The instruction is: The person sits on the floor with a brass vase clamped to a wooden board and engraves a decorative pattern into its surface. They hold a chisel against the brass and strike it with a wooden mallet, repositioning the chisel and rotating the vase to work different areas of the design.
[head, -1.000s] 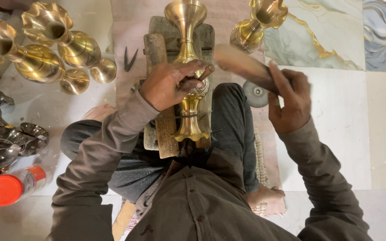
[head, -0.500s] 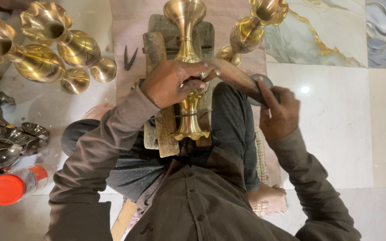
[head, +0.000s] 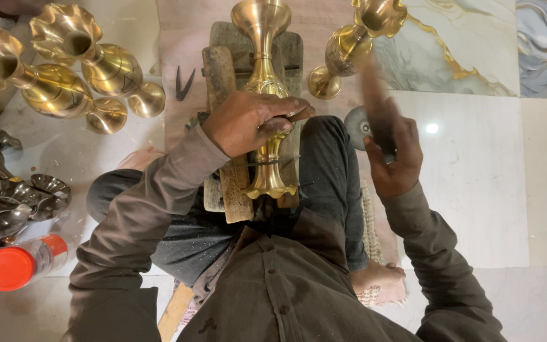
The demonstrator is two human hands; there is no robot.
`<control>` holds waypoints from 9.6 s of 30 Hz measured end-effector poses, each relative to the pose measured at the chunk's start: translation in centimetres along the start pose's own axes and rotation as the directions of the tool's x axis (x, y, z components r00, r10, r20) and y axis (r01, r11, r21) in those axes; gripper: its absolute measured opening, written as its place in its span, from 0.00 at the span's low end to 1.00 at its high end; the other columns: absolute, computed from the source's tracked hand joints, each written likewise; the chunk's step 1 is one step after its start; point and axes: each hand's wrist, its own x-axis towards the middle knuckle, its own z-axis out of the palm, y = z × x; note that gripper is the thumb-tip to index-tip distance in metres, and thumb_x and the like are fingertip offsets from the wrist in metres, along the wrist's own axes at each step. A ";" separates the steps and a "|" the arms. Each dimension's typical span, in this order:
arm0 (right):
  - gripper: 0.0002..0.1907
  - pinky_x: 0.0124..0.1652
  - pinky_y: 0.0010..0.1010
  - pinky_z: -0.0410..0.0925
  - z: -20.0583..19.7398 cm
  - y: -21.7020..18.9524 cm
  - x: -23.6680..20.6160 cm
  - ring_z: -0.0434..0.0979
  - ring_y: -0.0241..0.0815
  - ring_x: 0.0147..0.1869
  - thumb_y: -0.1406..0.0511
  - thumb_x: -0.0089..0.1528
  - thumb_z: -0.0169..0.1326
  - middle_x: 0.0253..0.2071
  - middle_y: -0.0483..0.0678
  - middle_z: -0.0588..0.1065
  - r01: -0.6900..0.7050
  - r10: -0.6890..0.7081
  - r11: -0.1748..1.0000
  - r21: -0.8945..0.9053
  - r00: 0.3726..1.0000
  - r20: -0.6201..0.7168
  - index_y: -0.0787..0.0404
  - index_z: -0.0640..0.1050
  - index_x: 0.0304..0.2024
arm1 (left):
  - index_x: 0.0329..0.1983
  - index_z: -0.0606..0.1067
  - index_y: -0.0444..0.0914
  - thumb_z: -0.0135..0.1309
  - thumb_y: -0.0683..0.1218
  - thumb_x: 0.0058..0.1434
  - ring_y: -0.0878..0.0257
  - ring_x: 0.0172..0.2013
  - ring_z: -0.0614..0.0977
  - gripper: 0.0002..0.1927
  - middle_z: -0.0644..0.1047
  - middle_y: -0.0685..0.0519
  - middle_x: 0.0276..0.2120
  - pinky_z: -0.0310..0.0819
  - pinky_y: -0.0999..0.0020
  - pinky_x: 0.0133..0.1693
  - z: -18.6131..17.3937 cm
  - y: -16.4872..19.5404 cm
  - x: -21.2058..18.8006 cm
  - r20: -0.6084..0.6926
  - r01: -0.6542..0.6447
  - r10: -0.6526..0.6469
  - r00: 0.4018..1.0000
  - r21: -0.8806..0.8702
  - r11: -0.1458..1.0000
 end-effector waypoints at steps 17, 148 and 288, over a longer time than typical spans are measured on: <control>0.33 0.50 0.46 0.68 -0.8 -1.1 0.0 0.73 0.54 0.54 0.79 0.60 0.59 0.52 0.56 0.72 0.270 -0.261 0.840 -0.471 0.961 0.085 0.64 0.71 0.68 | 0.61 0.76 0.40 0.63 0.42 0.64 0.54 0.42 0.87 0.21 0.83 0.46 0.47 0.84 0.62 0.42 0.9 1.3 -1.4 -0.162 0.130 -0.130 0.978 -0.013 0.991; 0.32 0.62 0.37 0.65 8.6 1.7 -10.1 0.69 0.53 0.62 0.78 0.66 0.50 0.60 0.58 0.67 -0.046 -0.031 0.975 -0.216 0.939 -0.342 0.65 0.62 0.73 | 0.63 0.75 0.53 0.60 0.48 0.63 0.52 0.37 0.86 0.24 0.84 0.48 0.41 0.81 0.54 0.44 -1.8 -0.2 3.8 0.513 -0.130 0.018 0.858 0.182 0.975; 0.37 0.48 0.44 0.71 6.3 1.8 -7.9 0.74 0.58 0.50 0.74 0.63 0.58 0.51 0.60 0.72 0.026 -0.016 0.947 -0.319 0.999 0.036 0.57 0.66 0.74 | 0.47 0.75 0.33 0.65 0.41 0.67 0.60 0.36 0.88 0.11 0.83 0.45 0.35 0.82 0.66 0.38 0.6 -0.3 -5.5 -0.283 0.314 -0.367 0.886 -0.218 0.924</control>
